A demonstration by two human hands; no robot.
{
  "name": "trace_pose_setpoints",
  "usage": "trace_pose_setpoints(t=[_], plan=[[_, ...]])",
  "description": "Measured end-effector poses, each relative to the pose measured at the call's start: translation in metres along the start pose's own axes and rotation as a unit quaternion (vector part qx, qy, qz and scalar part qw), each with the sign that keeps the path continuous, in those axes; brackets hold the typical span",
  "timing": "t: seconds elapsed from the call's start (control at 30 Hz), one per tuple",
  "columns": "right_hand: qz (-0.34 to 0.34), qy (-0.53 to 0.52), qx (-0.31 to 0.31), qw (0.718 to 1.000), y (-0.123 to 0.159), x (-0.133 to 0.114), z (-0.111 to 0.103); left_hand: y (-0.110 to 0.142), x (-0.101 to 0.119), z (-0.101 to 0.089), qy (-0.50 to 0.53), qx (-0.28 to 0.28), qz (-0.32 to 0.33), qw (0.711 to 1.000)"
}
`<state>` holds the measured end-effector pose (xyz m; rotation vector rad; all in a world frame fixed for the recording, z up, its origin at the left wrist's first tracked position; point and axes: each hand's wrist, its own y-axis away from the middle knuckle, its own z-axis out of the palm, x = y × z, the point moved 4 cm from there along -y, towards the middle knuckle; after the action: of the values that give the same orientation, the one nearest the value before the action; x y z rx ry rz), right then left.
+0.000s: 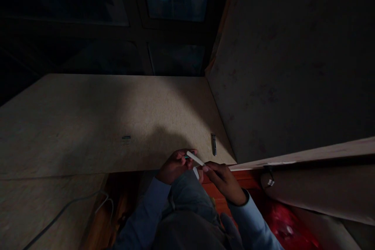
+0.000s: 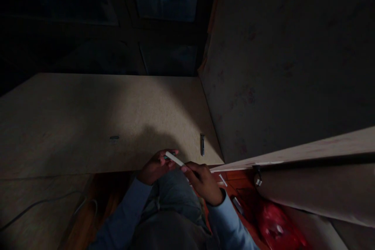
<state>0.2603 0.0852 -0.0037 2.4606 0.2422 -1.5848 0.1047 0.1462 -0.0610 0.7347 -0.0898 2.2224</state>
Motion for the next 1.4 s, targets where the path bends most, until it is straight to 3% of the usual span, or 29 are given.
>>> trace_pose_setpoints(t=[0.13,0.3,0.47,0.57,0.87,1.13,1.27,1.4], plan=[[0.015,-0.001,-0.026,1.0,0.0,0.004,0.004,0.001,0.002,0.0,-0.003,0.042,0.007,0.999],[0.039,-0.022,-0.049,0.998,0.0,0.009,-0.001,-0.001,0.0,0.001,-0.005,0.031,0.022,0.999],[0.016,-0.036,-0.006,0.999,-0.001,0.005,-0.008,-0.004,-0.008,-0.005,0.011,0.017,-0.002,1.0],[0.02,-0.021,-0.014,0.999,-0.001,0.007,-0.008,-0.005,-0.008,-0.006,0.013,0.016,0.013,1.0],[0.018,-0.027,0.032,0.999,0.01,0.018,-0.022,-0.012,-0.007,0.008,0.038,-0.009,-0.016,0.999],[0.01,-0.006,0.038,0.999,0.022,0.015,-0.022,-0.02,-0.021,0.01,0.075,0.009,-0.017,0.997],[0.012,-0.002,0.06,0.998,0.023,0.015,-0.024,-0.021,-0.03,0.014,0.083,-0.017,-0.039,0.996],[0.004,-0.011,0.035,0.999,0.021,0.014,-0.022,-0.023,-0.03,0.016,0.085,-0.031,-0.008,0.996]])
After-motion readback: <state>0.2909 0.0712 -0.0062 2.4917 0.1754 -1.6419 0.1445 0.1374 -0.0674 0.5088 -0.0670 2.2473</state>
